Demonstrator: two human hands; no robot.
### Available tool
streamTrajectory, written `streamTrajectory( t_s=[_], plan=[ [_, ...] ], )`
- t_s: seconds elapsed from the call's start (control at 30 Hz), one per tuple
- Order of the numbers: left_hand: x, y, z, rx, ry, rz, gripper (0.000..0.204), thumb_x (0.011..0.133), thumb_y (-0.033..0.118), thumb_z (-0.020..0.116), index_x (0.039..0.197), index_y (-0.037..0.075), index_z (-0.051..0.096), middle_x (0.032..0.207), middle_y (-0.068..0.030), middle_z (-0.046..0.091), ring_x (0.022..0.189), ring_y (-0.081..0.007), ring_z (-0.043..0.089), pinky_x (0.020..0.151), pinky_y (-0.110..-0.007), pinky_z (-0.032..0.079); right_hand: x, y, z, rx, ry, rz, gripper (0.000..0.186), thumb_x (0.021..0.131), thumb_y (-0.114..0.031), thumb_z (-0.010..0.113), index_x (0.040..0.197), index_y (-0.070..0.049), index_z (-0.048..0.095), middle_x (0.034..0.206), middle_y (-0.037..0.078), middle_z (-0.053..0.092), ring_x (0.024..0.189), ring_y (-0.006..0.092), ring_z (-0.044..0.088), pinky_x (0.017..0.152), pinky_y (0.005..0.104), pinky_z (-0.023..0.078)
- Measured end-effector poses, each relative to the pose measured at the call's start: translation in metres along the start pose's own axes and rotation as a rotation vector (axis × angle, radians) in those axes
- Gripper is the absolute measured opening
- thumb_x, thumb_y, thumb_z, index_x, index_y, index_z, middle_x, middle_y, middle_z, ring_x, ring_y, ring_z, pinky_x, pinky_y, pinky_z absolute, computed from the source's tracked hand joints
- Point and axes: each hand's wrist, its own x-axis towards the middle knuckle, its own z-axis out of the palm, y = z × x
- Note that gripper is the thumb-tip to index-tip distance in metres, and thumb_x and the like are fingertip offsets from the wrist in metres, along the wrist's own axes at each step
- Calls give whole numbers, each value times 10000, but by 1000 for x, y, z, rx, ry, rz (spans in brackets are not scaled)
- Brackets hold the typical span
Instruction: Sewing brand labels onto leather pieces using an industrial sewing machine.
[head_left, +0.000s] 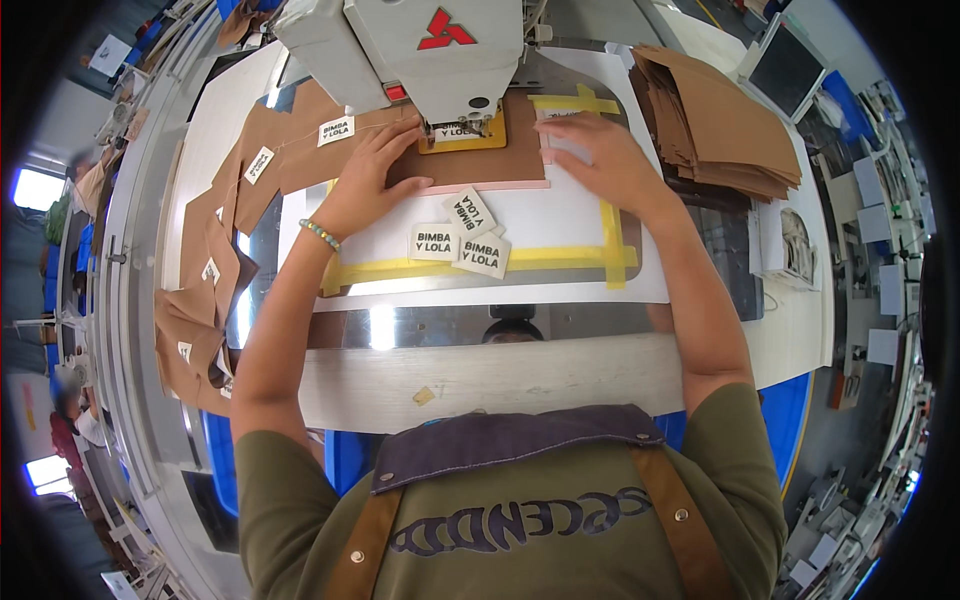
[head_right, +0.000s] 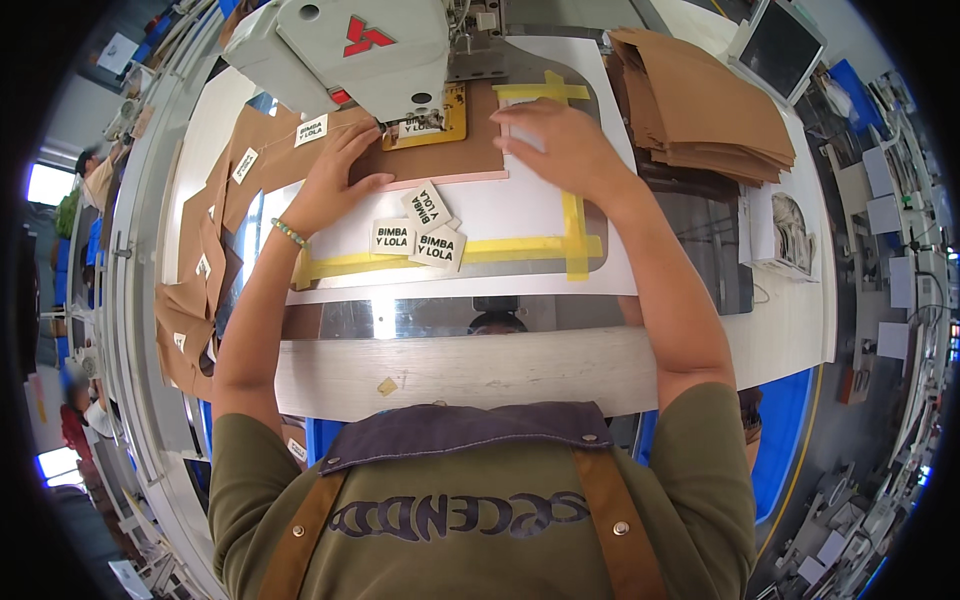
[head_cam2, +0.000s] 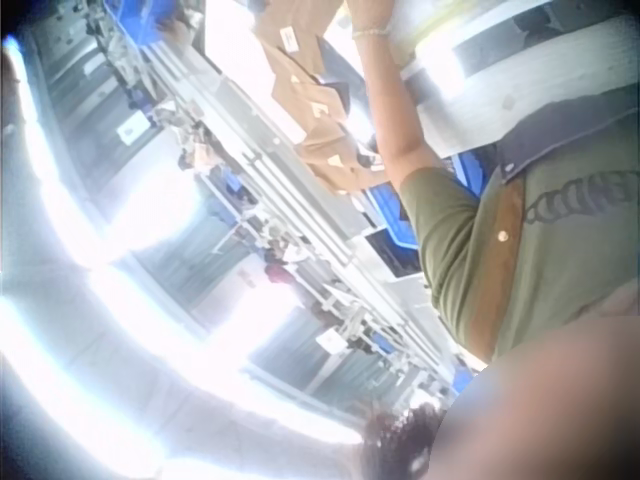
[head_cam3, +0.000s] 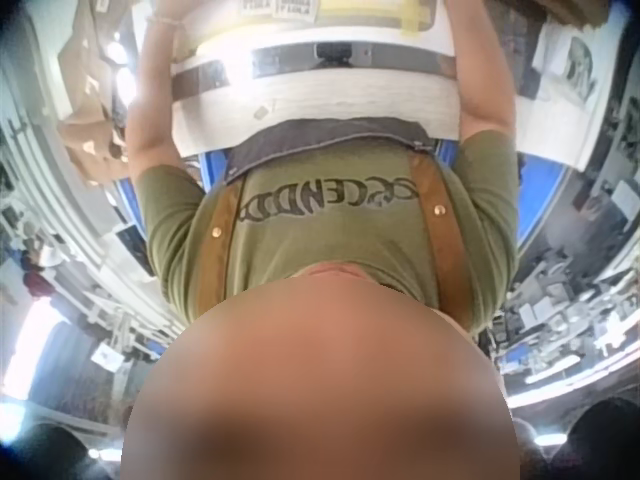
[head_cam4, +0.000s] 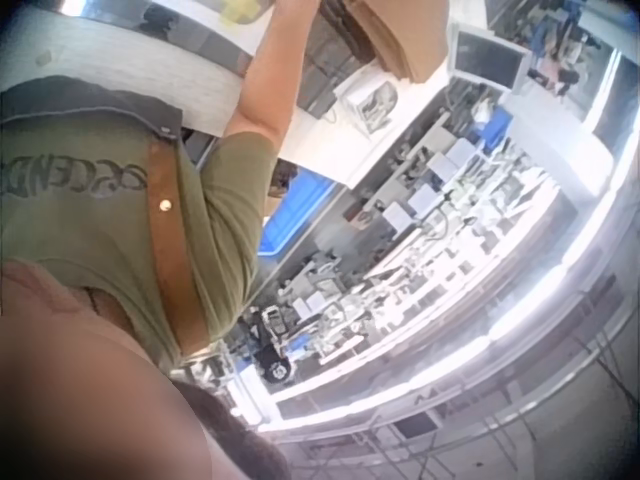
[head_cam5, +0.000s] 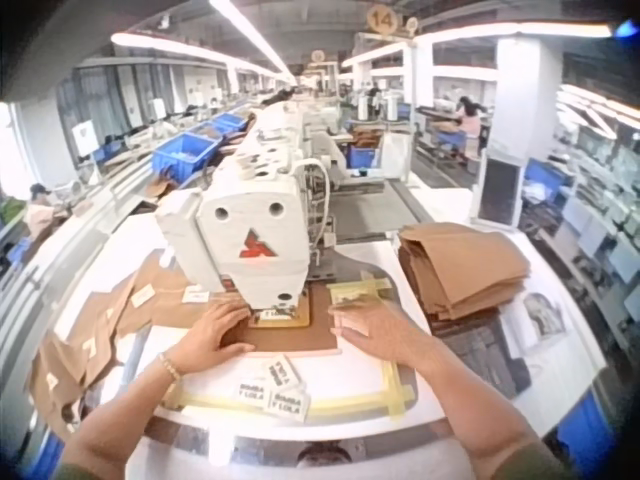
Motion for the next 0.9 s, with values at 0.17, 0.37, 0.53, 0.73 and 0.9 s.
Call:
streamTrajectory(
  t_s=[0.17,0.37,0.53,0.73,0.9],
  plan=[
    [-4,-22,-16,-31,-78,18,647,933,275,843,1499,30,646,1634,-111,568,1532,-344,465,1295,-455,371,1,-17,11,-298,-150,-57,502,1033,-421,725,1377,-56,744,1464,107,716,1383,320,619,1141,440,534],
    [3,-24,-12,19,-34,53,581,923,265,848,1446,56,706,1544,-85,639,1438,-323,543,1227,-433,449,8,-34,6,-374,-276,35,544,1035,-447,705,1381,-28,740,1485,123,702,1427,329,593,1174,441,521],
    [6,-18,-2,110,30,33,418,955,236,806,1331,55,778,1428,-72,723,1323,-306,645,1102,-409,561,2,-33,6,-410,-153,-108,512,1037,-446,702,1298,-9,757,1393,145,735,1356,323,634,1117,444,555],
    [10,4,19,454,82,341,275,1003,218,741,1207,47,812,1300,-73,786,1176,-270,735,1021,-391,609,-3,-59,-10,-570,-462,98,440,1032,-415,700,1241,-30,746,1259,132,764,1171,318,712,998,436,595],
    [8,26,19,471,56,323,299,974,156,724,1240,34,784,1320,-79,786,1199,-267,741,1019,-379,614,-30,-40,-6,-612,-283,-28,280,999,-290,726,1104,-32,751,1103,109,771,1078,281,729,903,409,614]
  ],
)
